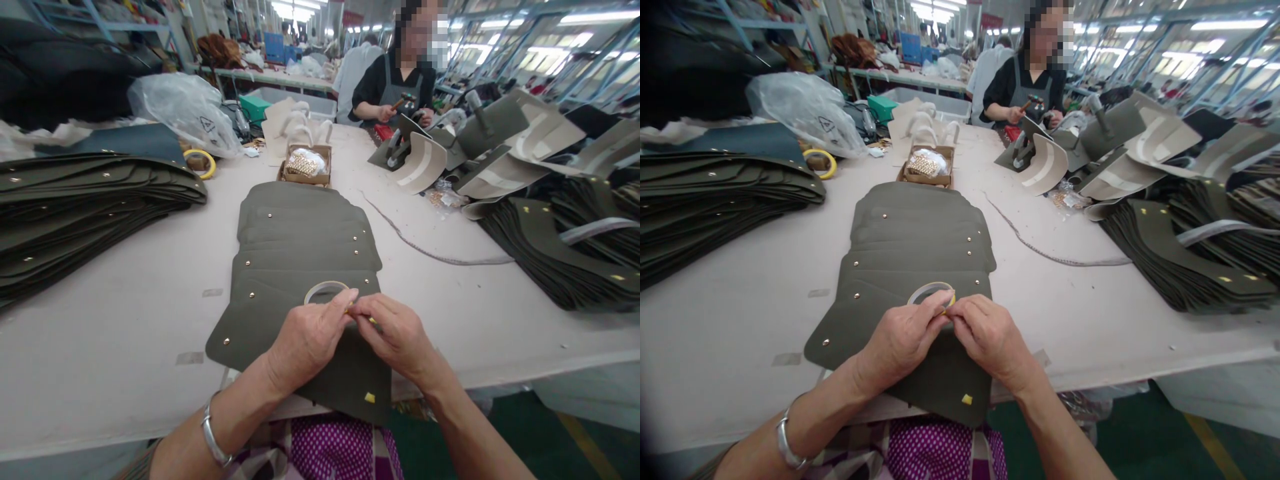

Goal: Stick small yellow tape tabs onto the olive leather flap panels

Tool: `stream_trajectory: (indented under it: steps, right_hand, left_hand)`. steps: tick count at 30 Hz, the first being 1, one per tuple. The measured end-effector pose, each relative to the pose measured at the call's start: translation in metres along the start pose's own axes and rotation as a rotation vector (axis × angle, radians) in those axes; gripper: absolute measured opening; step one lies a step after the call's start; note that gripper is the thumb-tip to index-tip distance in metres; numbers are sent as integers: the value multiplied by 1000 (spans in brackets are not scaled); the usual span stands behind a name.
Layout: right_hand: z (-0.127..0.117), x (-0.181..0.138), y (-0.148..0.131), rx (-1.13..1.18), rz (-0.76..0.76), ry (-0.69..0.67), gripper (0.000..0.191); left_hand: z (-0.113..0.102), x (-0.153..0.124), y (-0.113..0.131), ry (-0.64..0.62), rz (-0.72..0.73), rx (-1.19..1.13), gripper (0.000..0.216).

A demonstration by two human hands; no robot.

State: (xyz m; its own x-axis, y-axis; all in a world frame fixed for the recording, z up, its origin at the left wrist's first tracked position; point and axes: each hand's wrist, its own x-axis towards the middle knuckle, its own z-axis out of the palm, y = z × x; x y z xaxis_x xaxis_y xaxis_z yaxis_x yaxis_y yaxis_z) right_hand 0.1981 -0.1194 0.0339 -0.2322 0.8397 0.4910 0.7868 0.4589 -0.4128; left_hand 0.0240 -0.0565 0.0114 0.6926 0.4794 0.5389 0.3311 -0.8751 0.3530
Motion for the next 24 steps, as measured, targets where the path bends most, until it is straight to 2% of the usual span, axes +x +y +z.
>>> stream_trajectory:
  steps: [6,9,11,15,17,20,24]
  right_hand:
    - [8,-5,1,-103,8,148,13]
    - [10,-7,-1,-98,73,172,12]
    - [11,-7,-3,4,223,175,12]
    - [14,-2,9,441,736,187,12]
    - [13,0,23,581,911,197,17]
    - [8,0,47,602,1008,181,28]
    - [5,0,66,510,943,80,32]
  left_hand:
    - [-5,3,4,-130,-71,-29,18]
    - [-7,10,3,-146,-82,16,19]
    - [-6,15,2,-122,-48,56,22]
    - [0,22,4,-23,52,87,24]
    - [5,23,3,-19,72,87,21]
    - [12,21,-3,-113,40,172,15]
    - [21,17,-13,-238,27,283,10]
